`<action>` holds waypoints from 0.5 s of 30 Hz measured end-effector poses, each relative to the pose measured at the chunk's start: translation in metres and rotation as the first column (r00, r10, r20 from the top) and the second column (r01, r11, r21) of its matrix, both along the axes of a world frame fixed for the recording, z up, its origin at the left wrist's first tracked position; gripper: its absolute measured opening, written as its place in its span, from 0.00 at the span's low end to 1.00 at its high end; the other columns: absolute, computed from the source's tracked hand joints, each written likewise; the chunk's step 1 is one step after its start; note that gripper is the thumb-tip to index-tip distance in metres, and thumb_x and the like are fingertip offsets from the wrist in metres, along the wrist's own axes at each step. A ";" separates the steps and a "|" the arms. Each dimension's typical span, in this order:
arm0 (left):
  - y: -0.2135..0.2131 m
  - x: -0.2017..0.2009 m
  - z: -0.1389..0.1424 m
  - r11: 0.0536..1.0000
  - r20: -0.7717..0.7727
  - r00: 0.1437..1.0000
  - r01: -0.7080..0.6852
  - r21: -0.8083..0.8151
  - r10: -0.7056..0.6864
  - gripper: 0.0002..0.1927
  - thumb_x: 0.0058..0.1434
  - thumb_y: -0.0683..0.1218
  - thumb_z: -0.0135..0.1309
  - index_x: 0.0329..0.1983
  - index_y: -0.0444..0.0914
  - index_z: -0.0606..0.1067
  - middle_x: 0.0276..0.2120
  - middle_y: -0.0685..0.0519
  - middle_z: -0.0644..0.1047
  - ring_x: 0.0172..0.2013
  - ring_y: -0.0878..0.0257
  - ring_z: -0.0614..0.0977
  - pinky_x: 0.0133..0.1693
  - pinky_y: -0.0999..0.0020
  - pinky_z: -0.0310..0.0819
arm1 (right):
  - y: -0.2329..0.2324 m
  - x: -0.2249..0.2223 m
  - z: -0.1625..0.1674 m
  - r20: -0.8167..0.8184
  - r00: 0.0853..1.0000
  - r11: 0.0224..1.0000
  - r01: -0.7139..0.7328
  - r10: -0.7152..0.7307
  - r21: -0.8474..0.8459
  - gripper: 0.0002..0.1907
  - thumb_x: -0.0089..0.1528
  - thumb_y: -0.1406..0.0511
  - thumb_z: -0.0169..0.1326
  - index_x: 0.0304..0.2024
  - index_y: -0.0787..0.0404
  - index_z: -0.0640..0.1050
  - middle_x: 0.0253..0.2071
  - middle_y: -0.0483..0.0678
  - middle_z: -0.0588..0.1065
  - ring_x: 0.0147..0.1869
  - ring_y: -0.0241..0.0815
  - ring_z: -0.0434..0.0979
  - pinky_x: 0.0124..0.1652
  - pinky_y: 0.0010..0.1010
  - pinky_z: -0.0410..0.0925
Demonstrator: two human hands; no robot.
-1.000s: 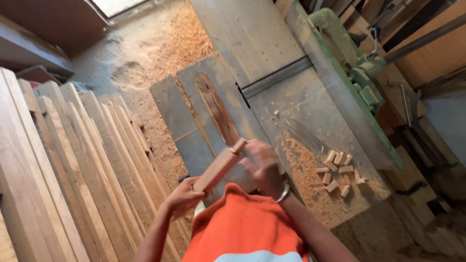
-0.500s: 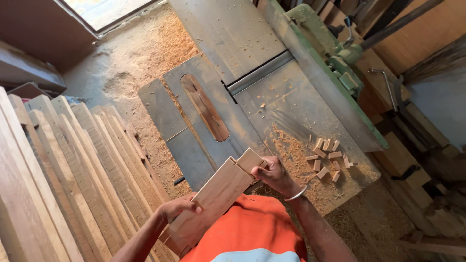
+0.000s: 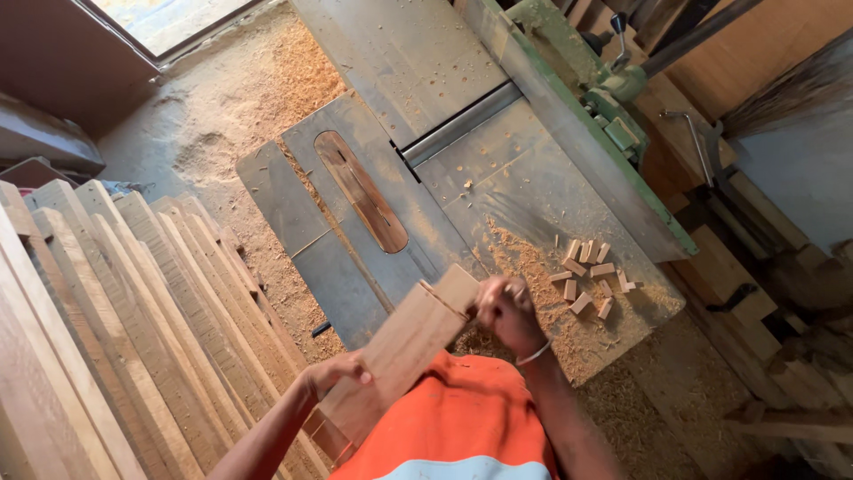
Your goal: The person uses a table saw to cut small rectangular pieces from a larger wooden plank. They repeatedly feed the plank through the saw, remove the cut pieces, and place them on a nearby workbench.
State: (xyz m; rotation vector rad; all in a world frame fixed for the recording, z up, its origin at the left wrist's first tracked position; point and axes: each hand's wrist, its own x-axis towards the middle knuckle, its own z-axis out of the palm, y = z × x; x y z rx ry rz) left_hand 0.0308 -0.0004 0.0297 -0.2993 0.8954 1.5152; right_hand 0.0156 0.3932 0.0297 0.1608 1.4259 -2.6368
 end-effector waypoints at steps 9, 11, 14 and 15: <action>0.027 -0.035 0.087 0.899 -0.587 0.710 -0.432 0.075 0.390 0.42 0.49 0.54 0.57 0.63 0.25 0.68 0.49 0.38 0.80 0.47 0.50 0.84 0.47 0.54 0.83 | 0.095 -0.043 -0.006 0.048 0.911 -0.498 -0.267 -0.409 0.825 0.31 0.62 0.46 0.62 0.40 0.69 0.72 0.39 0.57 0.71 0.42 0.49 0.70 0.44 0.40 0.65; 0.039 -0.039 0.085 0.789 -0.580 0.601 -0.602 0.124 0.550 0.38 0.52 0.54 0.56 0.63 0.28 0.68 0.52 0.44 0.79 0.50 0.53 0.82 0.51 0.56 0.78 | 0.064 -0.044 0.025 -0.016 0.973 -0.535 -0.113 -0.230 0.837 0.32 0.60 0.48 0.63 0.48 0.69 0.73 0.46 0.60 0.71 0.51 0.53 0.71 0.51 0.43 0.66; 0.064 -0.039 0.060 0.586 -0.443 0.455 -0.780 0.219 0.772 0.31 0.61 0.52 0.55 0.64 0.33 0.67 0.59 0.51 0.76 0.57 0.59 0.76 0.60 0.59 0.68 | -0.021 -0.032 0.073 -0.169 0.971 0.138 0.146 0.168 0.980 0.34 0.55 0.51 0.66 0.55 0.67 0.75 0.55 0.59 0.74 0.62 0.59 0.72 0.58 0.44 0.68; 0.073 -0.039 0.047 0.554 -0.416 0.436 -0.803 0.220 0.798 0.28 0.64 0.51 0.55 0.64 0.34 0.67 0.58 0.50 0.75 0.58 0.58 0.76 0.60 0.57 0.68 | -0.048 -0.027 0.085 -0.131 0.941 0.256 0.050 0.313 0.965 0.37 0.55 0.51 0.67 0.58 0.67 0.74 0.58 0.58 0.73 0.64 0.58 0.72 0.60 0.44 0.67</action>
